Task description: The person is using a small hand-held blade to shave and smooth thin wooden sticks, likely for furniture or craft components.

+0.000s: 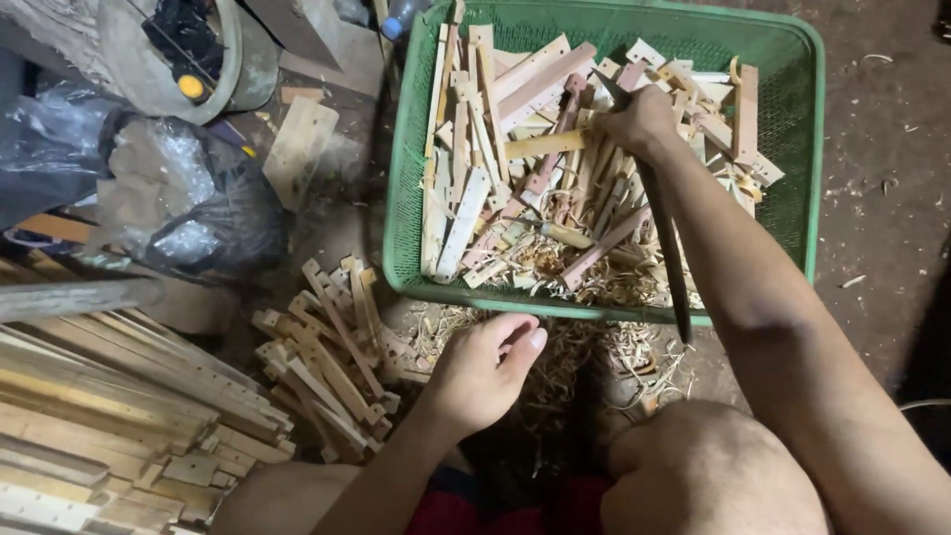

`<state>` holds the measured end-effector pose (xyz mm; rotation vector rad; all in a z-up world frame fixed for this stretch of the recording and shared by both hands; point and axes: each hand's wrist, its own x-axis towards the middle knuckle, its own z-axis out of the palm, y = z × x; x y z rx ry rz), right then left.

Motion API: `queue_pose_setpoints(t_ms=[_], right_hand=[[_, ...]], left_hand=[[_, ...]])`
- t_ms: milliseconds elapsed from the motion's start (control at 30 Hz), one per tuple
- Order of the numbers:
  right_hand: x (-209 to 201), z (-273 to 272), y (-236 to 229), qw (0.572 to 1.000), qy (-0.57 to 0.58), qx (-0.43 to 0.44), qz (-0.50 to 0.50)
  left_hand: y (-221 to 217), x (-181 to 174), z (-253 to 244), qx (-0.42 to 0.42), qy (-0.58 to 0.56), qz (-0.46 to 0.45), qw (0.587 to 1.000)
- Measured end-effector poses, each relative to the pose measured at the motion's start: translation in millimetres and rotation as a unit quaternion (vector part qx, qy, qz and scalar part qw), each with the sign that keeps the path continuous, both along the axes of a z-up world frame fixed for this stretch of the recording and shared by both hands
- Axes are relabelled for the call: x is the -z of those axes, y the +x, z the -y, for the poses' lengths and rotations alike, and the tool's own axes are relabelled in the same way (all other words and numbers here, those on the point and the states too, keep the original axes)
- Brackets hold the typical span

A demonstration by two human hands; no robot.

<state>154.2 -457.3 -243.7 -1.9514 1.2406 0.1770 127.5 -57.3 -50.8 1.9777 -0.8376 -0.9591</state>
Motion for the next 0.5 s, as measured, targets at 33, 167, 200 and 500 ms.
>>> queue_pose_setpoints(t_ms=[33,167,200,500], right_hand=[[-26,-12,-8,1.0,-0.002,0.001,-0.001],[-109,-42,-56,0.987,0.072,0.04,0.137],[-126,-44,-70,0.979,0.056,0.029,0.195],[-303,-163,-181,0.912,0.152,-0.126,0.359]], left_hand=[[3,-2,0,0.001,-0.002,-0.001,1.0],[7,-16,3,0.02,0.036,0.026,0.999],[7,-22,5,0.027,0.06,0.026,0.997],[-32,-44,60,0.024,-0.255,0.114,0.96]])
